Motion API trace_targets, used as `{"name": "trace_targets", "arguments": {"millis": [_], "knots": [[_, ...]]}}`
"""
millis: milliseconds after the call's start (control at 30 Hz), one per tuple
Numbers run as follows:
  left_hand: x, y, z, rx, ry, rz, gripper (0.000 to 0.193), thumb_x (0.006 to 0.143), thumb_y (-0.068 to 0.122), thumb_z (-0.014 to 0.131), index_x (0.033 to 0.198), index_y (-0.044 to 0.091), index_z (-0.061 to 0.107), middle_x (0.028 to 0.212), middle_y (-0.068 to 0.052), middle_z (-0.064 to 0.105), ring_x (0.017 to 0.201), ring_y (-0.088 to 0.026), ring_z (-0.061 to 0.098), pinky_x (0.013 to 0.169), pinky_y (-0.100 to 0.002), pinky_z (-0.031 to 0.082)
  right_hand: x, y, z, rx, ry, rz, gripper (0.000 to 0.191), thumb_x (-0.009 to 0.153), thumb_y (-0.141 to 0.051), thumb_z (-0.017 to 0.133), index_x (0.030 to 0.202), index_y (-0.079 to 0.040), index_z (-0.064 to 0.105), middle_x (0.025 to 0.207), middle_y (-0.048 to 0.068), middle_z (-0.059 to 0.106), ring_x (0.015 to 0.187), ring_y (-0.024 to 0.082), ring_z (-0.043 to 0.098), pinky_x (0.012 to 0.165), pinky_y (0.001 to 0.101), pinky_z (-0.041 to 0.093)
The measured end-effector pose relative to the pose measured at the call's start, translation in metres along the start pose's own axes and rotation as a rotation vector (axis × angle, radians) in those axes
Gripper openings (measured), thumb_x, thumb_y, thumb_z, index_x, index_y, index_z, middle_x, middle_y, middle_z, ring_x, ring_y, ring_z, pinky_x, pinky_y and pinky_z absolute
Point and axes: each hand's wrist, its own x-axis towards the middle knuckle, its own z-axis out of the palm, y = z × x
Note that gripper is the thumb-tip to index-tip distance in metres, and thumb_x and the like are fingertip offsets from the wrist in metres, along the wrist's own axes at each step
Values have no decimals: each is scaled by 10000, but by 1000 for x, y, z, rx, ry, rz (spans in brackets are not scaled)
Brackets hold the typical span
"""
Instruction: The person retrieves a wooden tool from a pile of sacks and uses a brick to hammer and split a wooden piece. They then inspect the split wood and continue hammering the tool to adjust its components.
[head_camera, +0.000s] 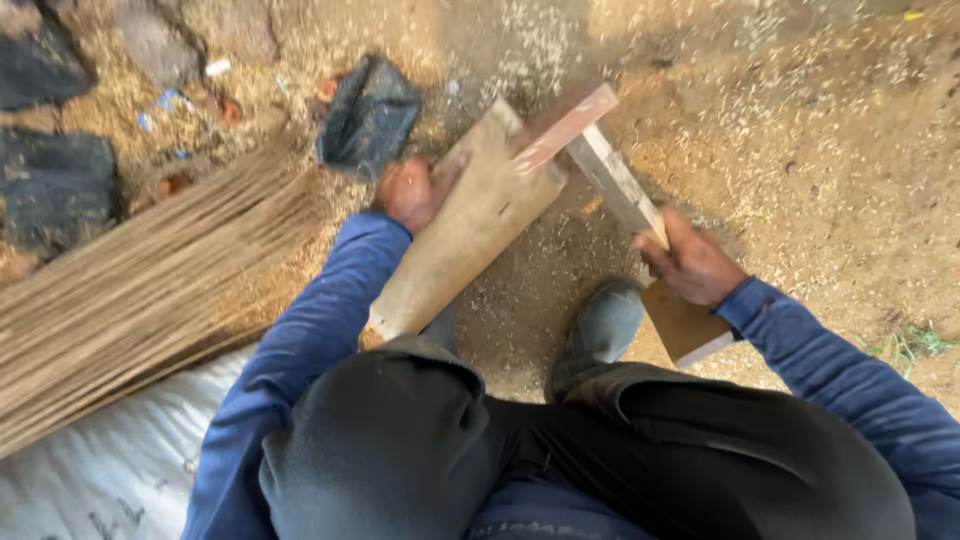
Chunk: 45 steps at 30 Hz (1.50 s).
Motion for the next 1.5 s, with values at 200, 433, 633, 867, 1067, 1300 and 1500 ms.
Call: {"name": "trace_targets", "arguments": {"millis": [200, 433, 633, 867, 1067, 1300, 1500], "knots": [[-7, 15, -7, 37, 121, -60, 668, 915, 695, 578, 919, 66, 801, 830, -287, 711, 820, -480, 686, 797, -574, 526, 0, 5, -1, 84, 174, -124, 386, 1052, -279, 541, 1332, -28, 452, 899, 121, 654, 796, 223, 665, 695, 402, 562], [1, 15, -12, 16, -53, -66, 699, 985, 699, 535, 934, 41, 767, 827, -272, 719, 861, -471, 695, 935, -565, 512, -1, 5, -7, 160, 233, -135, 403, 1083, -299, 522, 1355, -29, 397, 879, 108, 650, 770, 253, 676, 721, 409, 575], [-6, 12, -15, -34, 30, -63, 621, 935, 657, 575, 1018, 82, 795, 861, -290, 712, 908, -471, 681, 883, -569, 508, -7, 8, -6, -52, 185, -94, 331, 1046, -256, 554, 1296, -50, 485, 852, 137, 678, 762, 271, 687, 684, 425, 560], [-13, 8, -27, -87, 81, 9, 613, 970, 628, 576, 999, 43, 755, 830, -258, 719, 810, -441, 704, 823, -544, 538, -21, 24, -9, 201, 497, -130, 362, 1082, -227, 583, 1318, 5, 435, 896, 116, 666, 789, 194, 682, 700, 367, 559], [-16, 6, -52, -218, 227, 146, 453, 1011, 477, 661, 937, 32, 703, 660, -178, 641, 587, -319, 668, 622, -444, 517, -17, 37, -9, 355, 609, -158, 382, 1109, -190, 580, 1382, 13, 408, 928, 98, 636, 788, 149, 651, 687, 310, 555], [-19, 7, -74, -311, 396, 347, 322, 1055, 347, 671, 964, 38, 666, 724, -135, 616, 609, -233, 630, 623, -368, 503, -9, 49, -3, 188, 792, -200, 406, 1124, -192, 636, 1424, -2, 441, 987, 129, 680, 868, 172, 680, 760, 336, 557], [-14, 6, -78, -355, 501, 445, 336, 1066, 345, 676, 972, 27, 621, 731, -102, 545, 627, -198, 533, 641, -348, 464, -1, 53, -5, 34, 928, -312, 420, 1073, -119, 740, 1412, 25, 539, 1201, 191, 688, 1063, 210, 683, 982, 363, 569]]}}
